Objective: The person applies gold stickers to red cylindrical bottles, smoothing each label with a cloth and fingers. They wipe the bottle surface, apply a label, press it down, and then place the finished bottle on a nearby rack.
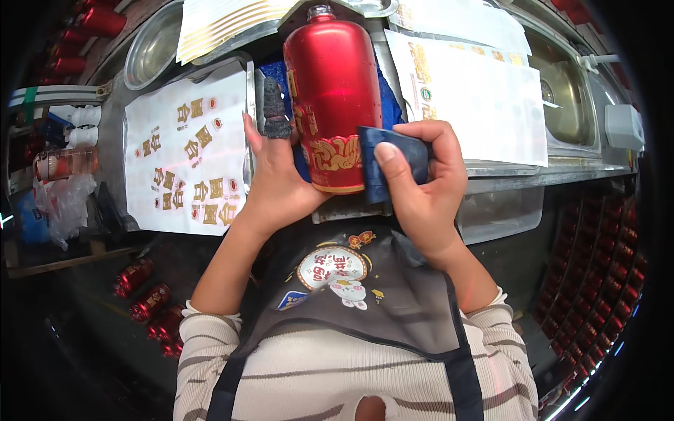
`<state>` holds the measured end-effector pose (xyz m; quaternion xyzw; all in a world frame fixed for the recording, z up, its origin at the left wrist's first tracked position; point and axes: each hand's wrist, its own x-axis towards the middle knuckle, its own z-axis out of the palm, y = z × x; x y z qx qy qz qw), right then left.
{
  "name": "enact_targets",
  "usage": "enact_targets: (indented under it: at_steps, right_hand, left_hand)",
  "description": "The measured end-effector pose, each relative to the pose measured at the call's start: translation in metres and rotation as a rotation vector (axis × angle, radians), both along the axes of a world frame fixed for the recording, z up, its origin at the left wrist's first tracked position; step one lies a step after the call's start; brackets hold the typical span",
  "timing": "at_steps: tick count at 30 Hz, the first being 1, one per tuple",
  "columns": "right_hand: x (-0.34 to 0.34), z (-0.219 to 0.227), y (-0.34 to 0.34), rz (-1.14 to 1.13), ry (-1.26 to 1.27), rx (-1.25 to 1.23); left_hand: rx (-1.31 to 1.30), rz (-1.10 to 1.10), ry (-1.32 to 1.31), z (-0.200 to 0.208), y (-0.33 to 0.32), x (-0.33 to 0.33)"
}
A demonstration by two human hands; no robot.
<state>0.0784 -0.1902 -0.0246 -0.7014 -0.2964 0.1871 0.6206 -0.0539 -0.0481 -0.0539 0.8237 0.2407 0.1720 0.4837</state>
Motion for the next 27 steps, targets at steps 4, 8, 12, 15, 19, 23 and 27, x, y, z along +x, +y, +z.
enact_targets:
  at_steps: [4,8,12,15,19,23,27]
  right_hand:
    - [0.024,-0.014,-0.014,-0.038,0.234,-0.023]
    - [0.008,-0.003,-0.01,0.004,0.019,-0.063]
    - [0.013,0.006,-0.015,-0.065,0.153,-0.027]
    - [0.014,-0.006,-0.01,-0.029,0.029,-0.054]
    - [0.012,-0.013,-0.011,-0.067,-0.066,-0.043]
    - [0.003,-0.004,-0.007,-0.016,-0.409,0.042]
    - [-0.003,0.008,-0.019,0.174,-0.614,0.066]
  left_hand:
    - [0.035,0.029,0.011,0.001,-0.003,-0.002]
    - [-0.087,0.057,-0.017,0.0,-0.008,0.0]
    - [0.141,0.054,-0.006,0.005,-0.005,-0.004]
    - [0.462,0.083,-0.009,0.009,-0.013,-0.011]
    - [0.488,0.116,0.022,0.018,-0.017,-0.012]
    - [0.618,0.089,0.108,0.026,-0.017,-0.009]
    - [0.628,0.113,0.042,0.017,-0.018,-0.014]
